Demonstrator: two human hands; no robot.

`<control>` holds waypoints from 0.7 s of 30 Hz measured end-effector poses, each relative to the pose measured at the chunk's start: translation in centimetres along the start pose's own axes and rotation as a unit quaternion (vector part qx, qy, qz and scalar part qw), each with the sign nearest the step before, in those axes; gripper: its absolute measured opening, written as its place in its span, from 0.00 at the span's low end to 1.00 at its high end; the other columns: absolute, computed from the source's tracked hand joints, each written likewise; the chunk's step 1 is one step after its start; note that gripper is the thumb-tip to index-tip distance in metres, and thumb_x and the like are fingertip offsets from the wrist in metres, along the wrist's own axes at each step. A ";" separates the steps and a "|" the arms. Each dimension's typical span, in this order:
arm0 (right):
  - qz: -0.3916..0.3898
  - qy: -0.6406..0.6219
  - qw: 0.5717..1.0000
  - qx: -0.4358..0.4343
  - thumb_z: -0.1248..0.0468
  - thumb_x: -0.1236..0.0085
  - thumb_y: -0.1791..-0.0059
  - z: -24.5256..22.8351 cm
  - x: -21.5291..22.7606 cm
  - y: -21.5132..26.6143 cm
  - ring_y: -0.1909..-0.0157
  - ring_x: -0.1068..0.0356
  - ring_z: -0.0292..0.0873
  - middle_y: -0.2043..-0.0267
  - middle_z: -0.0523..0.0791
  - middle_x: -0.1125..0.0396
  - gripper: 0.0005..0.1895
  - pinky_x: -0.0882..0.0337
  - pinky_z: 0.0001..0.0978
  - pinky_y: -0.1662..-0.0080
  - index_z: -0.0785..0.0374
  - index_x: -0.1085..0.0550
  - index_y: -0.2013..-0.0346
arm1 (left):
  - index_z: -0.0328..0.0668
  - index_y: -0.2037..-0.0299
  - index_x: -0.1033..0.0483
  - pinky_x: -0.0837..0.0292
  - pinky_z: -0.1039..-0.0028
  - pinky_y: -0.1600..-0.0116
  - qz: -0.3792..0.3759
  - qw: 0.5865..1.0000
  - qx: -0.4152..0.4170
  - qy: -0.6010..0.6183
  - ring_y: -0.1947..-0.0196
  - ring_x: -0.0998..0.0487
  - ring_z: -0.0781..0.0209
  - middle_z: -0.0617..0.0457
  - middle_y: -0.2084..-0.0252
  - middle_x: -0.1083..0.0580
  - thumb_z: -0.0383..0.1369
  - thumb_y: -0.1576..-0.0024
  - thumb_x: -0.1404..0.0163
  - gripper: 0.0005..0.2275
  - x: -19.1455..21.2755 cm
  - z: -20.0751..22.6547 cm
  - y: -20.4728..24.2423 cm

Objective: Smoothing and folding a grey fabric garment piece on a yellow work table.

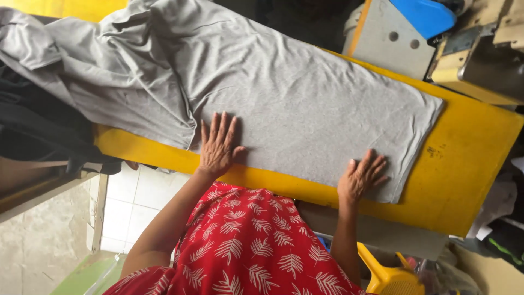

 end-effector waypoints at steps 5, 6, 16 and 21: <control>-0.024 -0.013 0.996 -0.087 0.51 0.58 0.39 2.9 -0.1 -0.6 0.21 0.61 0.62 0.21 0.59 0.57 0.30 0.62 0.73 0.31 0.53 0.46 0.22 | 0.40 0.22 0.53 0.57 0.44 0.25 0.007 0.997 0.066 0.025 0.23 0.55 0.32 0.32 0.23 0.50 0.58 0.37 0.63 0.39 1.2 -2.6 0.8; -0.022 -0.013 0.996 -0.087 0.51 0.58 0.39 4.0 -1.4 -0.8 0.21 0.61 0.62 0.21 0.59 0.57 0.30 0.62 0.73 0.31 0.53 0.46 0.22 | 0.40 0.22 0.53 0.57 0.44 0.25 0.009 0.998 0.064 0.026 0.23 0.55 0.32 0.32 0.23 0.50 0.58 0.37 0.63 0.39 1.4 -2.5 0.4; -0.037 -0.121 0.990 0.070 0.58 0.53 0.40 -16.6 -2.9 -6.3 0.21 0.56 0.62 0.21 0.58 0.58 0.30 0.59 0.67 0.29 0.50 0.45 0.23 | 0.35 0.26 0.43 0.61 0.44 0.24 0.110 0.991 -0.070 0.008 0.24 0.48 0.38 0.35 0.25 0.44 0.48 0.36 0.51 0.33 3.3 -3.8 -11.5; -0.029 0.043 0.979 0.198 0.53 0.48 0.43 -19.2 -2.4 -7.5 0.23 0.52 0.61 0.25 0.58 0.46 0.31 0.57 0.73 0.31 0.55 0.40 0.26 | 0.37 0.23 0.51 0.70 0.37 0.25 0.042 0.999 0.020 -0.003 0.22 0.58 0.34 0.36 0.22 0.49 0.58 0.35 0.61 0.38 5.8 -8.4 -13.1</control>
Point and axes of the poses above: each hand's wrist, its own y-axis away from the middle knuckle, its own x-axis out of the back of the hand, z = x × y, the point moved 9 cm from there along -y, towards the middle knuckle
